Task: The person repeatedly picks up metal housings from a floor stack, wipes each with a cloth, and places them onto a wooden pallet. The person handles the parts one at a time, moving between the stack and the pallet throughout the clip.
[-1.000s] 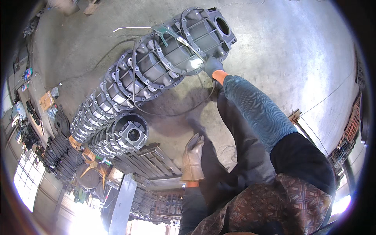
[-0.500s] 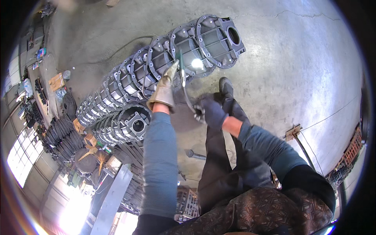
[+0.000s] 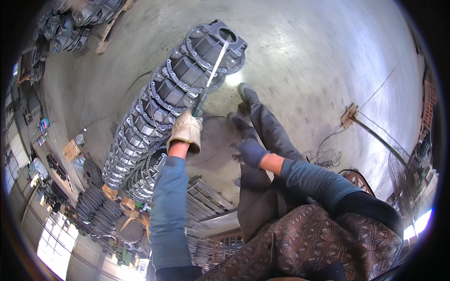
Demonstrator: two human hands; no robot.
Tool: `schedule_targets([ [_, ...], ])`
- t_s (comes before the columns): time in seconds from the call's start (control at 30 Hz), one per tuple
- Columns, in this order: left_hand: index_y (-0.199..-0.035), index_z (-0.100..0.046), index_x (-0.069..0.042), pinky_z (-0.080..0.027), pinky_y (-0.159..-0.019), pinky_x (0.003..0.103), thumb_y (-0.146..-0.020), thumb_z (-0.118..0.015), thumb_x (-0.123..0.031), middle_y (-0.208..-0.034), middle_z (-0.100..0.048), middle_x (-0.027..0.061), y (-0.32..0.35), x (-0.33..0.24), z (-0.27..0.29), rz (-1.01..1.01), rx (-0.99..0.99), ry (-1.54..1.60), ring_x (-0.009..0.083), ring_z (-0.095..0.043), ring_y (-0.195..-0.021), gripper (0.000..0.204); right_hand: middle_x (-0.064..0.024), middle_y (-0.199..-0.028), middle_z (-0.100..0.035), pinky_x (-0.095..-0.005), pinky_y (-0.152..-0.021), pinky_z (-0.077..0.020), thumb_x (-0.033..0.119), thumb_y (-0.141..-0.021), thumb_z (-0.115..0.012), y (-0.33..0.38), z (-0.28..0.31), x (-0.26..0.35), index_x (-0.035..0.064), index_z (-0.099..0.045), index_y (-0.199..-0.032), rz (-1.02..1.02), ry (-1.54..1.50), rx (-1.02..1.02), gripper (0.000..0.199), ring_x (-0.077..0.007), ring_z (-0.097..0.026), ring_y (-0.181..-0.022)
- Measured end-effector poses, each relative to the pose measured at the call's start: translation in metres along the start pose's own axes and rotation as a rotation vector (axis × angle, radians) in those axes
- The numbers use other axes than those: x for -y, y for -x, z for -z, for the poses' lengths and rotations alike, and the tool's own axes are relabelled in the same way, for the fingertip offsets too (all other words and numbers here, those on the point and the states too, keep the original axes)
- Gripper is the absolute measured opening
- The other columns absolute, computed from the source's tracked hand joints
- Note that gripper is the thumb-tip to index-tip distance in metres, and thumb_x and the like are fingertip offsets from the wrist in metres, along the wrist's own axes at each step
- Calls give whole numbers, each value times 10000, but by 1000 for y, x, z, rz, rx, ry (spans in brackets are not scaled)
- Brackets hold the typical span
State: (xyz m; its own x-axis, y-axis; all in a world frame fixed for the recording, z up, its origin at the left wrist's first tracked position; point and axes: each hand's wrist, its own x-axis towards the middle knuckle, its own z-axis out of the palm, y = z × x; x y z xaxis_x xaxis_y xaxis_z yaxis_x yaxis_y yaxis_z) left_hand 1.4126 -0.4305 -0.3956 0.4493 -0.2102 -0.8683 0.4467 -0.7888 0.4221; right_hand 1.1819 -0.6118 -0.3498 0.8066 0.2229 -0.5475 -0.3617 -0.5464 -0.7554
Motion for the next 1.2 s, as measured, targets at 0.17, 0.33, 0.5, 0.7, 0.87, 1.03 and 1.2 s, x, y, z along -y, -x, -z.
schedule_targets([
  [0.17, -912, -693, -82, -529, -585, 350, -923, -595, -274, -790, -700, 107, 27, -76, -2, 312, -92, 50, 219, -694, -663, 216, -206, -942, -695, -476, -814, -518, 245, -837, -706, 40, 51, -38, 63, -694, -1108, -214, -105, -195, 327, -386, -671, -913],
  [0.33, -1063, -732, -53, -555, -859, 477, -927, -525, -249, -1075, -695, 216, 18, -154, -17, -45, -208, -1125, 386, -680, -1025, 316, -189, -959, -705, -455, -826, -529, 247, -855, -689, 48, 65, -59, 62, -688, -1126, -421, -146, -228, 328, -383, -673, -927],
  [0.5, -1095, -730, -58, -549, -906, 456, -930, -507, -230, -1170, -672, 207, -39, -206, -25, -67, -94, -1269, 366, -662, -1098, 326, -200, -973, -713, -438, -827, -535, 247, -855, -692, 46, 78, -90, 64, -683, -1137, -397, -236, -186, 337, -365, -686, -929],
  [0.7, -1227, -675, -73, -498, -1009, 467, -961, -455, -250, -1321, -616, 163, -100, -233, -47, 59, -28, -1355, 362, -599, -1216, 388, -188, -996, -713, -435, -836, -534, 261, -850, -678, 62, 129, -131, 68, -688, -1134, -426, -369, -232, 344, -358, -686, -930],
  [0.87, -1211, -673, -89, -502, -979, 437, -960, -449, -274, -1318, -608, 144, -159, -212, -29, 86, -30, -1487, 316, -607, -1194, 385, -178, -983, -716, -410, -833, -533, 225, -838, -700, 63, 166, -159, 39, -676, -1140, -458, -476, -286, 356, -329, -694, -924],
  [1.03, -1220, -681, -84, -531, -962, 465, -963, -473, -243, -1297, -644, 141, -129, -331, -77, 130, -119, -1500, 346, -633, -1178, 367, -196, -1041, -703, -407, -860, -517, 202, -846, -697, 85, 161, -201, 17, -650, -1174, -414, -331, -533, 380, -341, -668, -981],
  [1.2, -1269, -645, -87, -480, -1022, 462, -953, -559, -281, -1390, -572, 144, -141, -388, -21, 205, -364, -1401, 342, -564, -1266, 380, -206, -1100, -684, -404, -891, -503, 194, -854, -688, 88, 204, -182, 25, -646, -1180, -622, -519, -316, 370, -349, -640, -1045],
])
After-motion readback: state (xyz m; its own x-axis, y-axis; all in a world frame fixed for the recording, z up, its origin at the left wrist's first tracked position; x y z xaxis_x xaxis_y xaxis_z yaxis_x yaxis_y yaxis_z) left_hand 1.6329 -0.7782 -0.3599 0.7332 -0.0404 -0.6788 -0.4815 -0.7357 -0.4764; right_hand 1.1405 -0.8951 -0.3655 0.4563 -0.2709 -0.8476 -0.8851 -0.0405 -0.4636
